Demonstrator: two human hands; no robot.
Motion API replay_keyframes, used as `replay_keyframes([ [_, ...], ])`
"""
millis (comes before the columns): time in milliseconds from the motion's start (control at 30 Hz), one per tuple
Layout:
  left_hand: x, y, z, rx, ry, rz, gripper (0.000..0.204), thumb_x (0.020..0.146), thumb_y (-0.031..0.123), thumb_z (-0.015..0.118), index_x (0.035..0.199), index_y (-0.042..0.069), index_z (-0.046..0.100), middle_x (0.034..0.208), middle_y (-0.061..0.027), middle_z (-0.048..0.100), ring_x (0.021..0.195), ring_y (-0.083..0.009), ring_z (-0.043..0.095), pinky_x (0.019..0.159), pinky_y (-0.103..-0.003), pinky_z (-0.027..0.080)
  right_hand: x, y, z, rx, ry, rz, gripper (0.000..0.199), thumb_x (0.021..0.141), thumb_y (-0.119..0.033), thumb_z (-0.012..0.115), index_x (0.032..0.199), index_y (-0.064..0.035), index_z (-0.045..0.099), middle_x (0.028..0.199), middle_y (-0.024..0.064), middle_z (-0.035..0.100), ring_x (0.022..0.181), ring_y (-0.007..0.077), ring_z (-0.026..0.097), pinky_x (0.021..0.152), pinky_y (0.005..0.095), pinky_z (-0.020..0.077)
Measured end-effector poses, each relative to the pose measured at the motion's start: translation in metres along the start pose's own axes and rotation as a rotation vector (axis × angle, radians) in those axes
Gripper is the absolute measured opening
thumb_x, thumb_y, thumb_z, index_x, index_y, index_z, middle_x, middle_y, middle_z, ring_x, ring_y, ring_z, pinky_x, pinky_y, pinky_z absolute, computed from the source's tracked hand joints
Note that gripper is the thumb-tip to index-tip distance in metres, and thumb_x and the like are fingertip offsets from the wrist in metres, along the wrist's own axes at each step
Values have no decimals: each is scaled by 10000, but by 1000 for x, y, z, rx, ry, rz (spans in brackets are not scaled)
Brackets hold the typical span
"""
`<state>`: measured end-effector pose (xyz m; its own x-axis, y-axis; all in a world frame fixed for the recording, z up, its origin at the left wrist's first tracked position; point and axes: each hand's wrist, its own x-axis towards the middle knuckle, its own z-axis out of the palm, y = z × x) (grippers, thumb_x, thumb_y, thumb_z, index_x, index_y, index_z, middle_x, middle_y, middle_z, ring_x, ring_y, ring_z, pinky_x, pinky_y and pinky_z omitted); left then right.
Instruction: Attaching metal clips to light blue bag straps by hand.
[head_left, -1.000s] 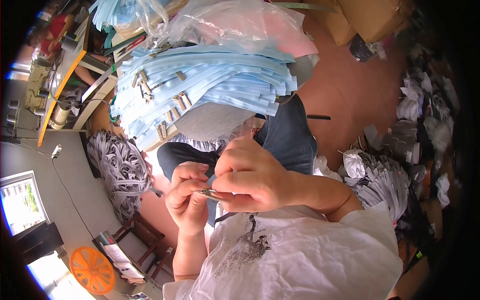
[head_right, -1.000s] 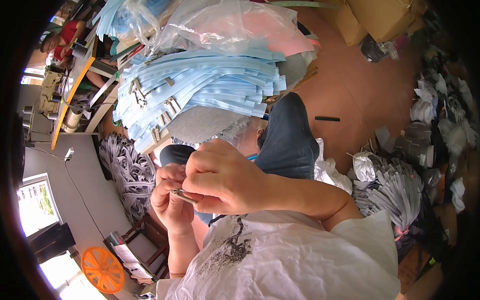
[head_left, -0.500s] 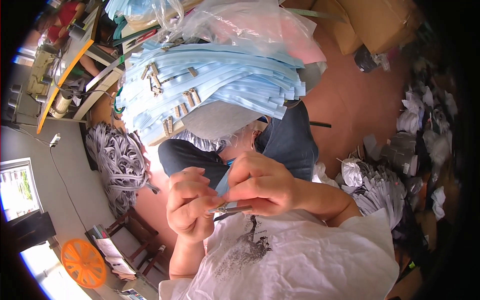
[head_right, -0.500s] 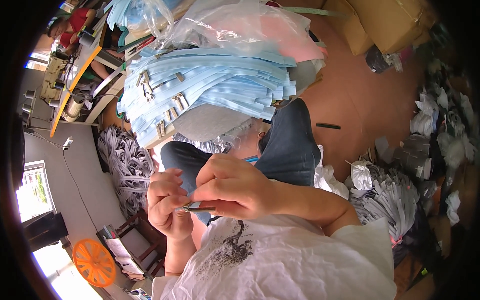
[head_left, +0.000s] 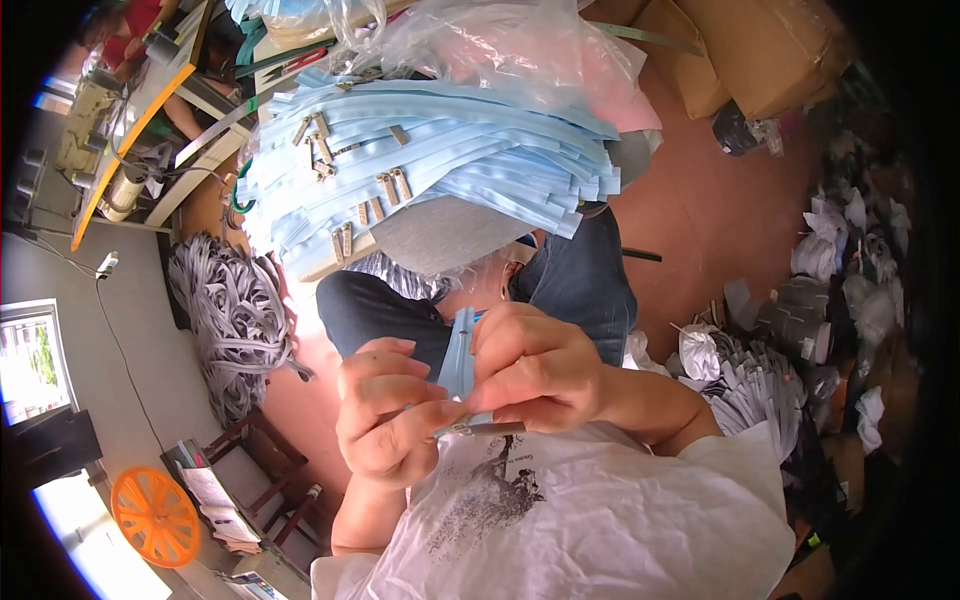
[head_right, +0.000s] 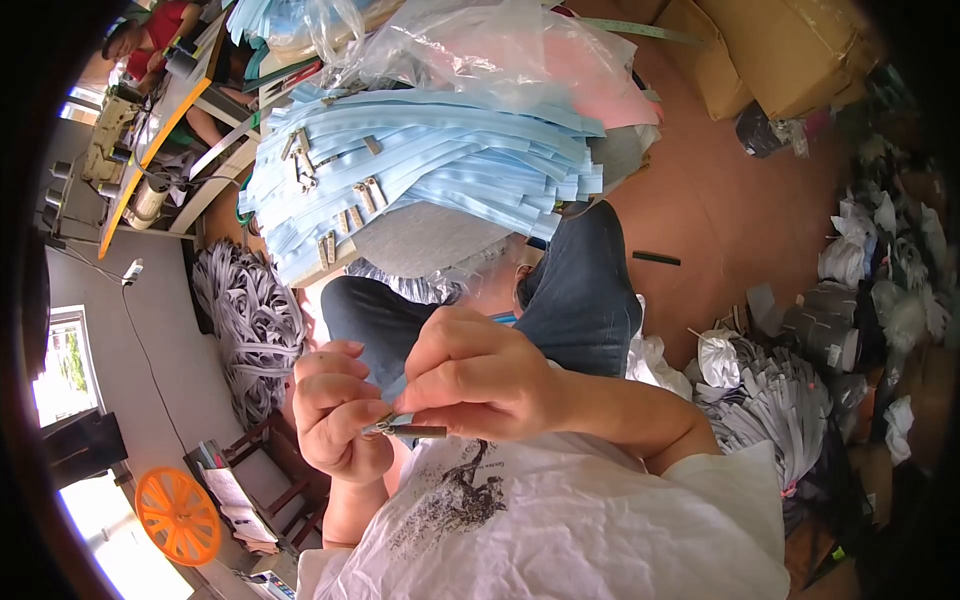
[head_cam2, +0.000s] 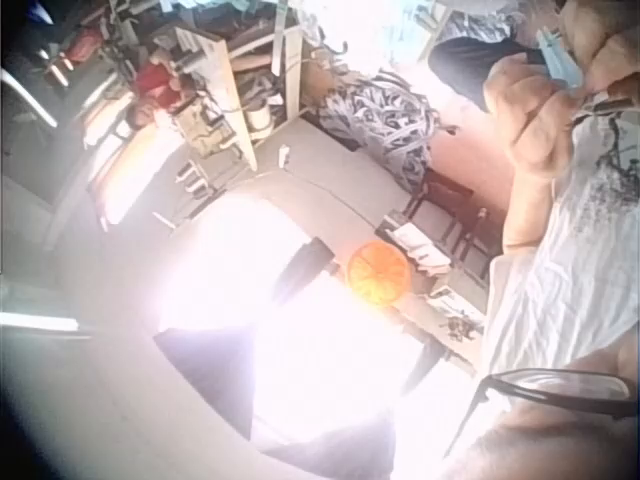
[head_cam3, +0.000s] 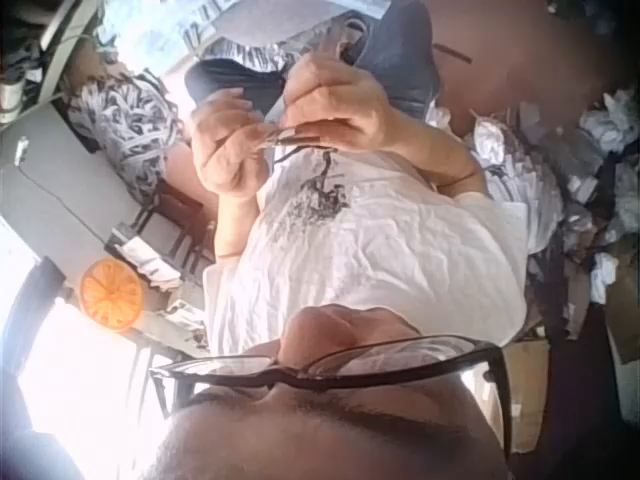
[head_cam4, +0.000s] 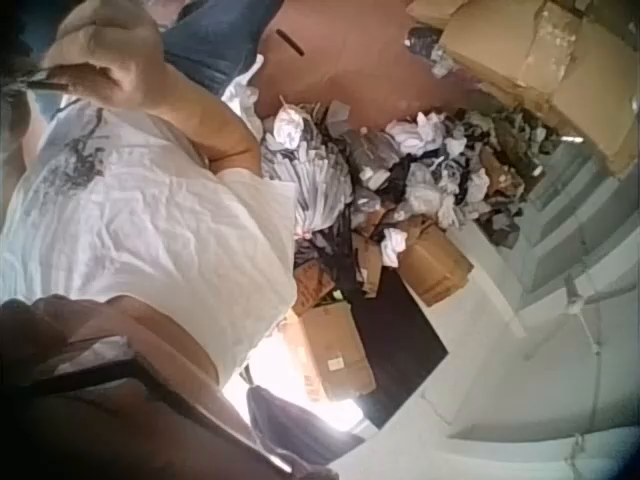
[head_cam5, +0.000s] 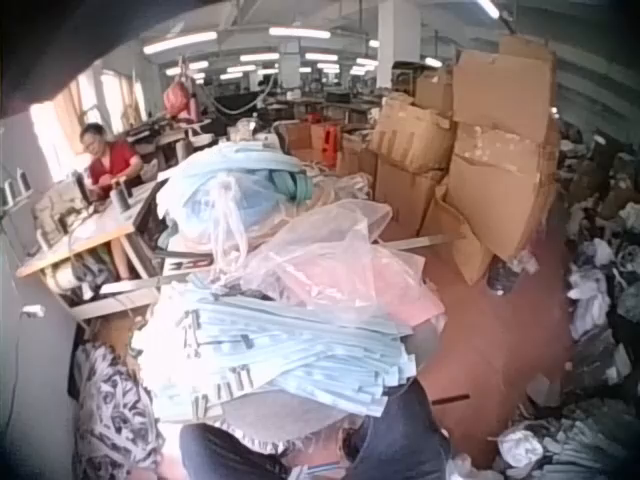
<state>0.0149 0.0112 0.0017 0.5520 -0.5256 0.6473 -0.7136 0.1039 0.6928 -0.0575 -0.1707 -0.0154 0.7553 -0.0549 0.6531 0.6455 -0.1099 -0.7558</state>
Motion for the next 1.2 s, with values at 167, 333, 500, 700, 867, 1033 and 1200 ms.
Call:
replay_keyframes([
  [167, 3, 5, -3, 84, -17, 26, 203, 686, 78, 783, 878, 112, 726, 883, -37, 625, 856, -250, 580, 797, -465, 531, 0, -2, -1, -47, 7, 33, 213, 788, -81, 785, 981, -66, 696, 928, 49, 626, 785, 234, 584, 710, 364, 486],
  [333, 3, 4, -2, 102, -20, 17, 211, 687, 82, 787, 888, 112, 728, 884, -40, 625, 857, -250, 583, 797, -462, 533, 1, -1, -1, -92, 49, 29, 249, 767, -16, 772, 995, -67, 685, 930, 50, 628, 771, 222, 585, 673, 350, 470],
  [500, 4, 5, -1, 109, -37, 14, 221, 688, 56, 767, 902, 77, 718, 890, -62, 628, 853, -265, 593, 782, -463, 542, 2, 0, -3, -132, 21, -43, 288, 727, 10, 767, 989, -55, 667, 926, 62, 625, 762, 234, 588, 663, 356, 475],
  [700, 4, 5, -2, 140, -52, 34, 297, 642, 26, 734, 936, 65, 709, 895, -77, 625, 847, -273, 600, 776, -468, 553, 5, 1, -9, -302, -40, -153, 258, 732, -71, 767, 968, -40, 668, 937, 75, 616, 760, 264, 583, 669, 383, 494],
  [867, 4, 4, -1, 168, -47, 42, 294, 632, 18, 722, 922, 61, 710, 888, -79, 620, 851, -276, 601, 772, -464, 560, 3, 1, -6, -299, -15, -163, 215, 771, -79, 754, 964, -36, 671, 946, 77, 615, 775, 267, 586, 666, 389, 493],
  [1033, 5, 6, -1, 170, -30, 43, 299, 620, 17, 724, 915, 62, 724, 878, -76, 612, 826, -266, 592, 754, -440, 553, 1, -1, -2, -167, 7, -45, 201, 800, -84, 749, 982, -40, 677, 935, 69, 610, 771, 256, 581, 658, 370, 481],
  [1200, -7, 8, -7, 207, -18, -29, 359, 596, -5, 729, 949, 56, 753, 835, -61, 600, 691, -223, 536, 597, -337, 462, 4, -3, -9, -257, -11, -31, 217, 782, -77, 774, 979, -42, 690, 889, 61, 612, 708, 222, 557, 624, 337, 457],
])
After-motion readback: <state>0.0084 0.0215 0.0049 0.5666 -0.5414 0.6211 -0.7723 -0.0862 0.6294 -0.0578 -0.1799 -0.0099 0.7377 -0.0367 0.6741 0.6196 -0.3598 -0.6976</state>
